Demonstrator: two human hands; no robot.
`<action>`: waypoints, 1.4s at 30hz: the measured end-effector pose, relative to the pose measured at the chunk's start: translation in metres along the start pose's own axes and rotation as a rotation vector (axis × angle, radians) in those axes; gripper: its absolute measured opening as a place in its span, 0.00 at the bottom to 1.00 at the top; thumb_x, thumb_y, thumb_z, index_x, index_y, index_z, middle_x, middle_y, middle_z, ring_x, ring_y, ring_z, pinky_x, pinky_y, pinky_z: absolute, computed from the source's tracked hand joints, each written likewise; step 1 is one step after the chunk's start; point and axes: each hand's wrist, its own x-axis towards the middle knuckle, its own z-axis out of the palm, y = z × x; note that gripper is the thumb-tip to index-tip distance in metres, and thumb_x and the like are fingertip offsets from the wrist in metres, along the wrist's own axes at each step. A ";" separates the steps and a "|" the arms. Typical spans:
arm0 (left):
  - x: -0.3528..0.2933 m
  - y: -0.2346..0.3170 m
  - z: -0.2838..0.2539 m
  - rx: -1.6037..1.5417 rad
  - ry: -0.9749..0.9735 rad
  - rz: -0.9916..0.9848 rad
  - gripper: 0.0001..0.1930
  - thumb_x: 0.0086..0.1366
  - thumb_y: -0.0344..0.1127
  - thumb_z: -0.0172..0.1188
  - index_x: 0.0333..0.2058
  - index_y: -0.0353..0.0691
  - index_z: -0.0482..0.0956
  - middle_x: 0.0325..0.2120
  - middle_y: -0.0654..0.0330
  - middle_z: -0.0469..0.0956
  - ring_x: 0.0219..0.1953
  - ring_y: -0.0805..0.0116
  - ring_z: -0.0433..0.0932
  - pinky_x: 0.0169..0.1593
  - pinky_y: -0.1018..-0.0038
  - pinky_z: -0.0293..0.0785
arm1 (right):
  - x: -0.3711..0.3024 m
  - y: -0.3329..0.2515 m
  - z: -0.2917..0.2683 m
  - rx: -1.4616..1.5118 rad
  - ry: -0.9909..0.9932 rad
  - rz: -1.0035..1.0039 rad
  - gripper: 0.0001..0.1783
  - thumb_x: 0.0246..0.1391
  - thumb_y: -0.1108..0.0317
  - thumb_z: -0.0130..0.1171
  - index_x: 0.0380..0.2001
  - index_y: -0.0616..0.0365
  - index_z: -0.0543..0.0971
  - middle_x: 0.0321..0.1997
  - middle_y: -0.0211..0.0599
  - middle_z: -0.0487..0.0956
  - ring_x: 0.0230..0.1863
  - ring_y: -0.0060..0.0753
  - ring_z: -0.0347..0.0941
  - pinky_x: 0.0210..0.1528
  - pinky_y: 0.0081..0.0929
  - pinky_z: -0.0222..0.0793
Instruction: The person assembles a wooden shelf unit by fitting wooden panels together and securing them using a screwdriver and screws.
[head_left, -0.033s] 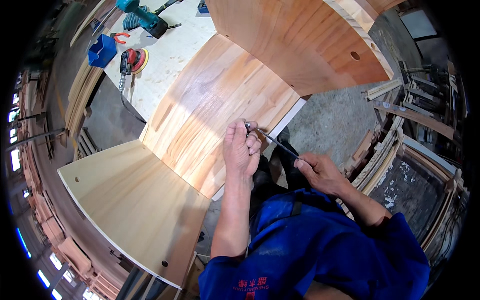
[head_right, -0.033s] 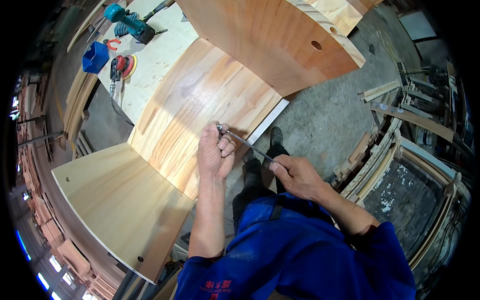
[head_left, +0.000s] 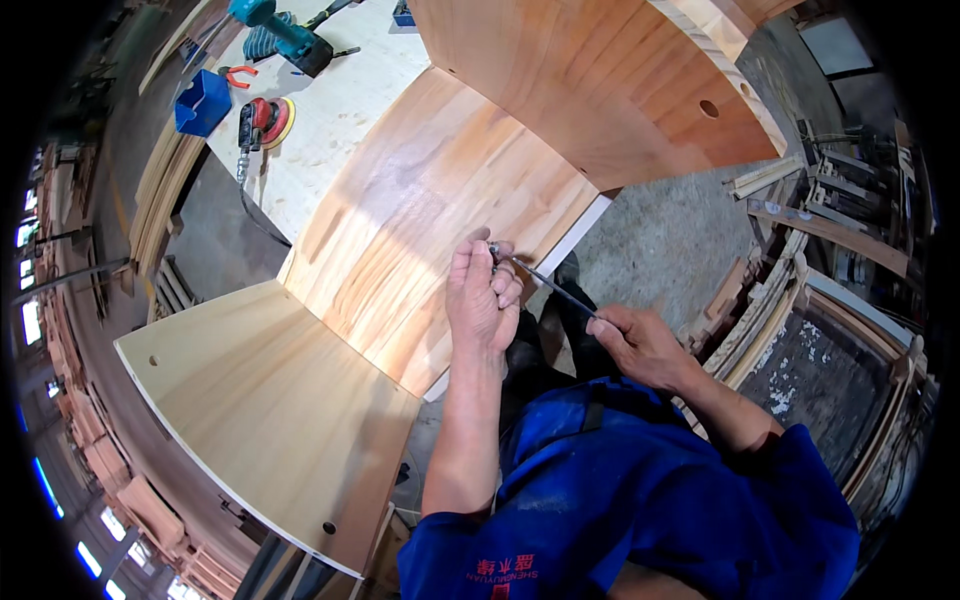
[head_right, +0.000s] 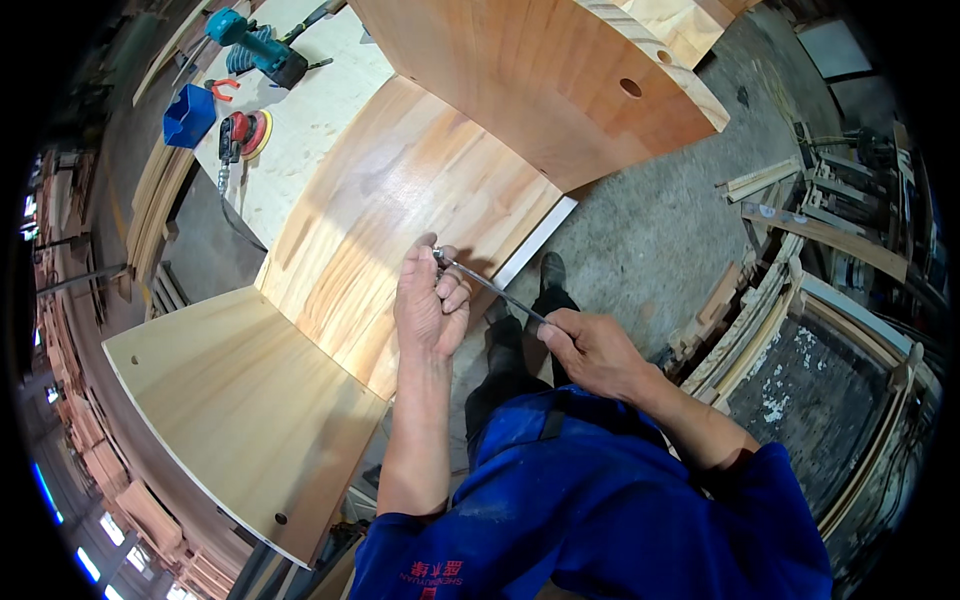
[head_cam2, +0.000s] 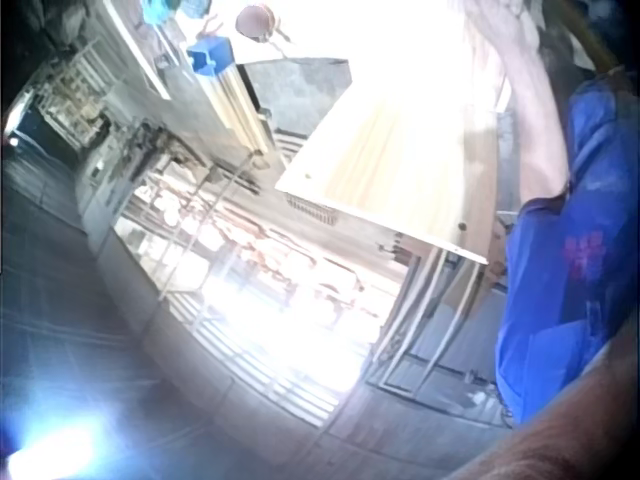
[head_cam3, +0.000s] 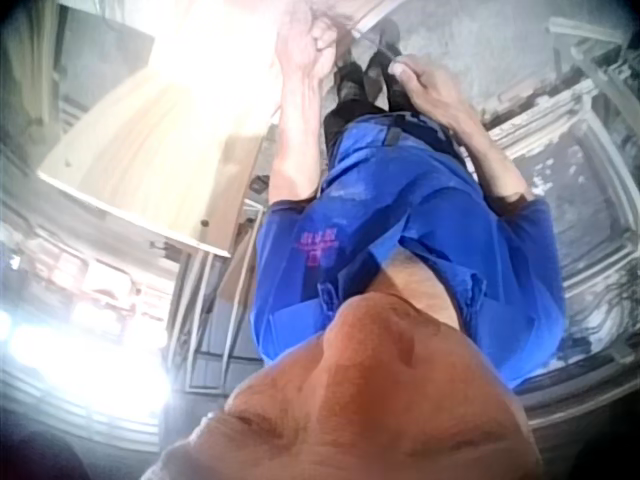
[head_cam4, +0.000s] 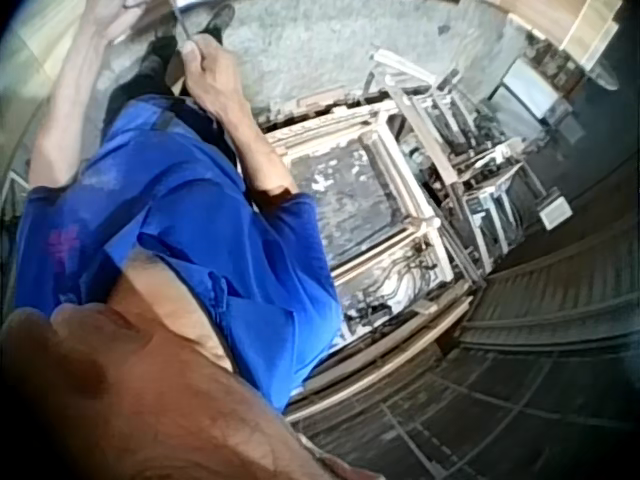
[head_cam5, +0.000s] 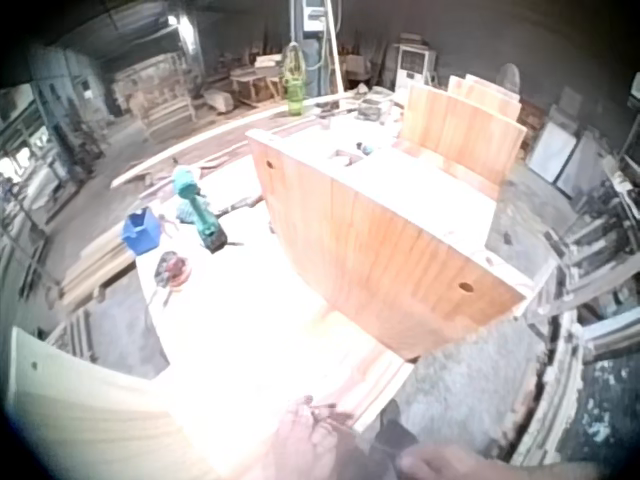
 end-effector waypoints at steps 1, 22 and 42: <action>0.000 0.000 0.005 0.014 0.016 -0.008 0.09 0.75 0.40 0.51 0.41 0.39 0.72 0.35 0.58 0.76 0.21 0.82 0.63 0.20 0.85 0.60 | 0.001 0.000 0.000 -0.006 -0.003 0.008 0.16 0.68 0.63 0.51 0.28 0.63 0.71 0.20 0.44 0.63 0.24 0.28 0.57 0.28 0.32 0.62; 0.023 -0.029 0.011 -0.101 -0.092 -0.187 0.15 0.76 0.44 0.48 0.39 0.37 0.74 0.32 0.57 0.77 0.18 0.81 0.64 0.18 0.84 0.60 | 0.008 0.020 -0.027 0.619 -0.332 0.398 0.16 0.68 0.60 0.46 0.32 0.59 0.76 0.17 0.27 0.70 0.15 0.18 0.65 0.18 0.20 0.61; 0.059 -0.043 -0.016 -0.223 -0.309 -0.322 0.13 0.71 0.43 0.57 0.42 0.38 0.77 0.37 0.56 0.81 0.19 0.81 0.66 0.18 0.84 0.62 | 0.010 0.033 -0.006 0.879 -0.231 0.427 0.15 0.68 0.59 0.46 0.34 0.58 0.75 0.19 0.25 0.69 0.14 0.20 0.63 0.18 0.21 0.61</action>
